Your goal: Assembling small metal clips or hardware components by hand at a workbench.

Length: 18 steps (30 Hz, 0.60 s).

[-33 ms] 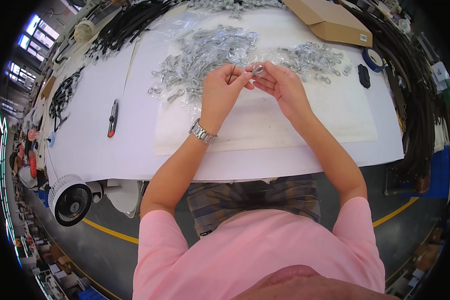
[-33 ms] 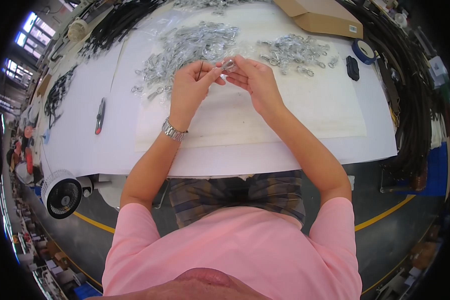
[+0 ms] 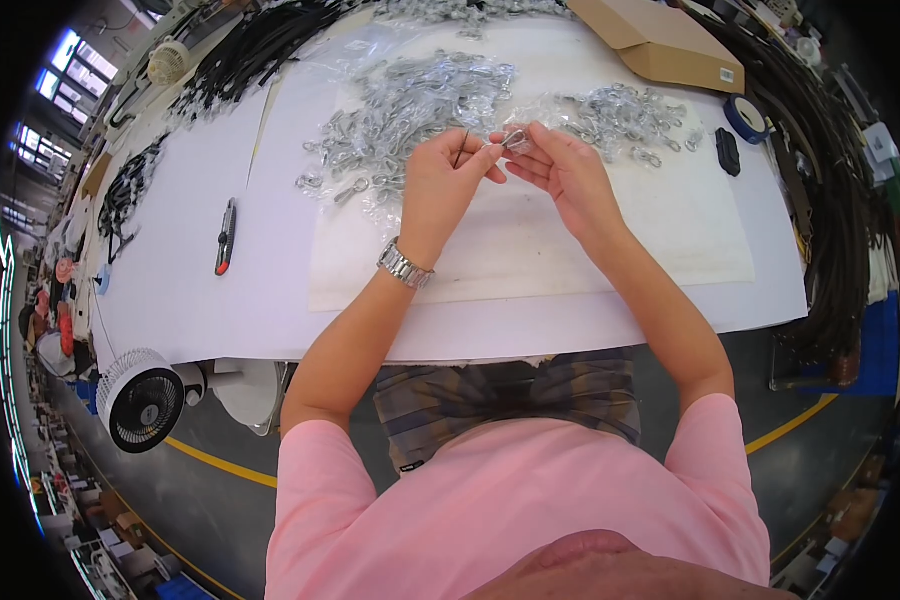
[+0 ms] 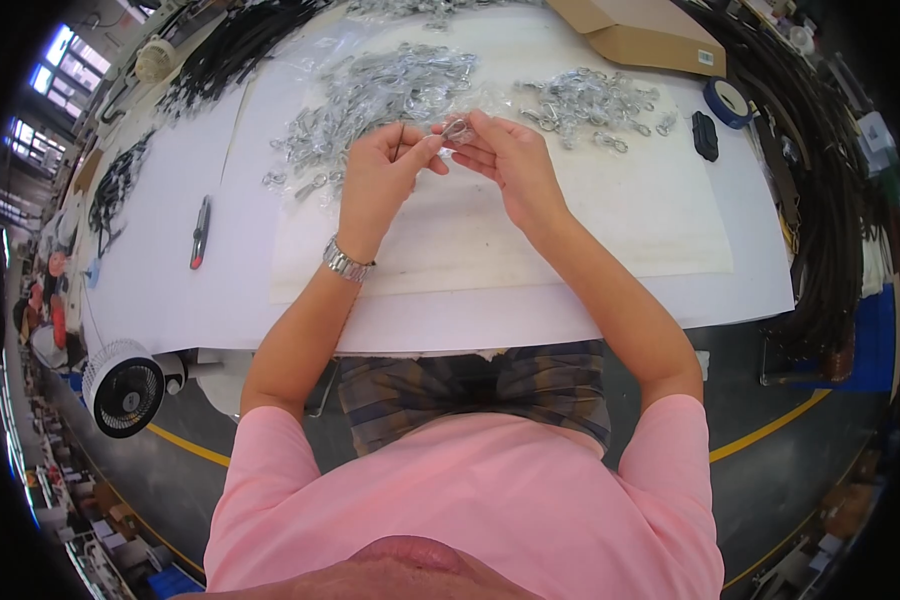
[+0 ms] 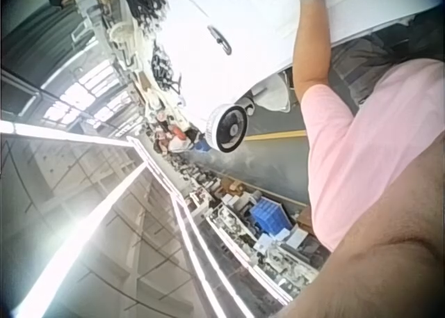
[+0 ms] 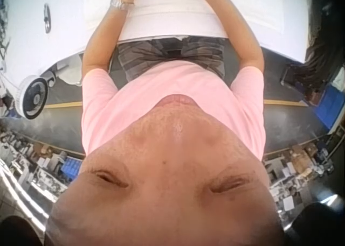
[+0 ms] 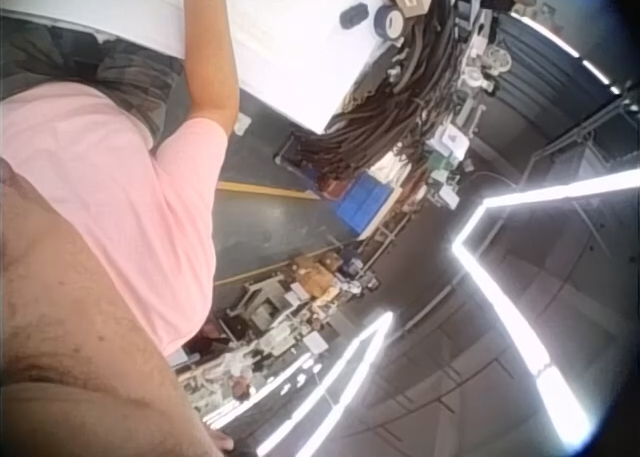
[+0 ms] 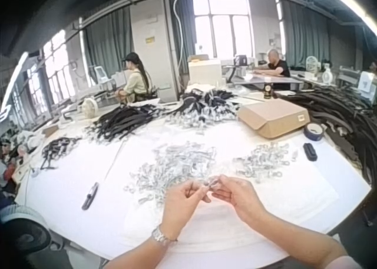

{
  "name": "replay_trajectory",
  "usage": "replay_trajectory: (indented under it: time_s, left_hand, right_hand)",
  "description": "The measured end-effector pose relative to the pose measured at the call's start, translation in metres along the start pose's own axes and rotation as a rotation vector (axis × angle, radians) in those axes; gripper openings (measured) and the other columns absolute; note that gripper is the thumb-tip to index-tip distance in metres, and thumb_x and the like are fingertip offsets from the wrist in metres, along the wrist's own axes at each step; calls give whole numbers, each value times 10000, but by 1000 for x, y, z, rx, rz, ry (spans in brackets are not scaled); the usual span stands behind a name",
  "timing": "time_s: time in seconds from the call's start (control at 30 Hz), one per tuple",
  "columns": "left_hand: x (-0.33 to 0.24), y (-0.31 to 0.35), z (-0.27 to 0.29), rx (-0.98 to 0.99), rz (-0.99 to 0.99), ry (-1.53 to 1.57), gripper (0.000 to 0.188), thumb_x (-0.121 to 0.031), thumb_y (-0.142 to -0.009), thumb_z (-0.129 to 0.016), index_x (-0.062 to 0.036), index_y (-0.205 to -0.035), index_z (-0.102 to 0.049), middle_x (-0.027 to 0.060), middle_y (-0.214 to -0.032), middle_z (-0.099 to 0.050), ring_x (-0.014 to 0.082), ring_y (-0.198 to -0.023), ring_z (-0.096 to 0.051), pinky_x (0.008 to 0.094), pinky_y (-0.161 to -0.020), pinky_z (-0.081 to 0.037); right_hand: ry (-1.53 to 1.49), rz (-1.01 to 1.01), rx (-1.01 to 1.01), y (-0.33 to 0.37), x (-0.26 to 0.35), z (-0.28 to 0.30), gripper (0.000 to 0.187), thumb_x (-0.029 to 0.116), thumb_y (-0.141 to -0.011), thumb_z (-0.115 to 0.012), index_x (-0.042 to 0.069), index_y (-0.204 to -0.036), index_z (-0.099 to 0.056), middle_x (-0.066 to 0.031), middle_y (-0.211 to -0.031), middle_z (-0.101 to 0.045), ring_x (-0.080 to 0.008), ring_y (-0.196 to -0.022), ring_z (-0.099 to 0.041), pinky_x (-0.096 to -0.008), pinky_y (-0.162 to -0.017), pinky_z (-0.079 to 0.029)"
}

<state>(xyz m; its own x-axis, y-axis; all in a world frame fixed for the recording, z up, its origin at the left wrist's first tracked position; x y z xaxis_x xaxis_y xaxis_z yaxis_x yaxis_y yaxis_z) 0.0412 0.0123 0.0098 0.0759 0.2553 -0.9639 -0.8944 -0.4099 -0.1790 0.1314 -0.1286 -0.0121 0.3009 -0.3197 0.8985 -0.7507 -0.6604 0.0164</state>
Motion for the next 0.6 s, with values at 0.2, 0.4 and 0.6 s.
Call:
replay_trajectory:
  time_s: [0.2, 0.4, 0.6]
  left_hand:
    - [9, -3, 0, 124, 139, 262, 189, -203, -970, -721, -38, -888, -674, 62, -741, -716, 12, -482, -422, 189, -433, -265]
    - [13, -10, 0, 181, 183, 388, 198, -206, -968, -733, -62, -862, -647, 42, -719, -690, 21, -466, -415, 195, -425, -251]
    - [9, -11, 2, 175, 192, 448, 204, -218, -964, -746, -61, -884, -642, 7, -678, -639, 21, -473, -423, 181, -435, -265]
  right_hand:
    - [47, 43, 59, -1, 3, 0, 398, 323, -1058, -582, -23, -1222, -687, -121, -1197, -738, -187, -1089, -706, -343, -1010, -538]
    - [91, 93, 147, -9, 2, -7, 404, 328, -1071, -560, -16, -1238, -689, -121, -1219, -729, -189, -1091, -706, -345, -1011, -540]
    - [-29, 29, 276, -10, 12, -16, 424, 331, -1089, -523, -21, -1276, -666, -136, -1258, -709, -215, -1107, -704, -364, -1008, -553]
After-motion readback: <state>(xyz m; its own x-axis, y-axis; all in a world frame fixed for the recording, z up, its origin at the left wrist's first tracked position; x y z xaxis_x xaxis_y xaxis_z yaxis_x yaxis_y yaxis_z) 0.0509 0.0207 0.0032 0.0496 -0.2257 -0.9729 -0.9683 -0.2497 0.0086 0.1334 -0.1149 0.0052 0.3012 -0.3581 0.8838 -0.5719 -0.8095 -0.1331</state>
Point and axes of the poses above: each hand's wrist, its own y-axis away from the middle knuckle, its own z-axis out of the back of the hand, x = y × z, the point moved 5 cm from there along -y, towards the middle knuckle
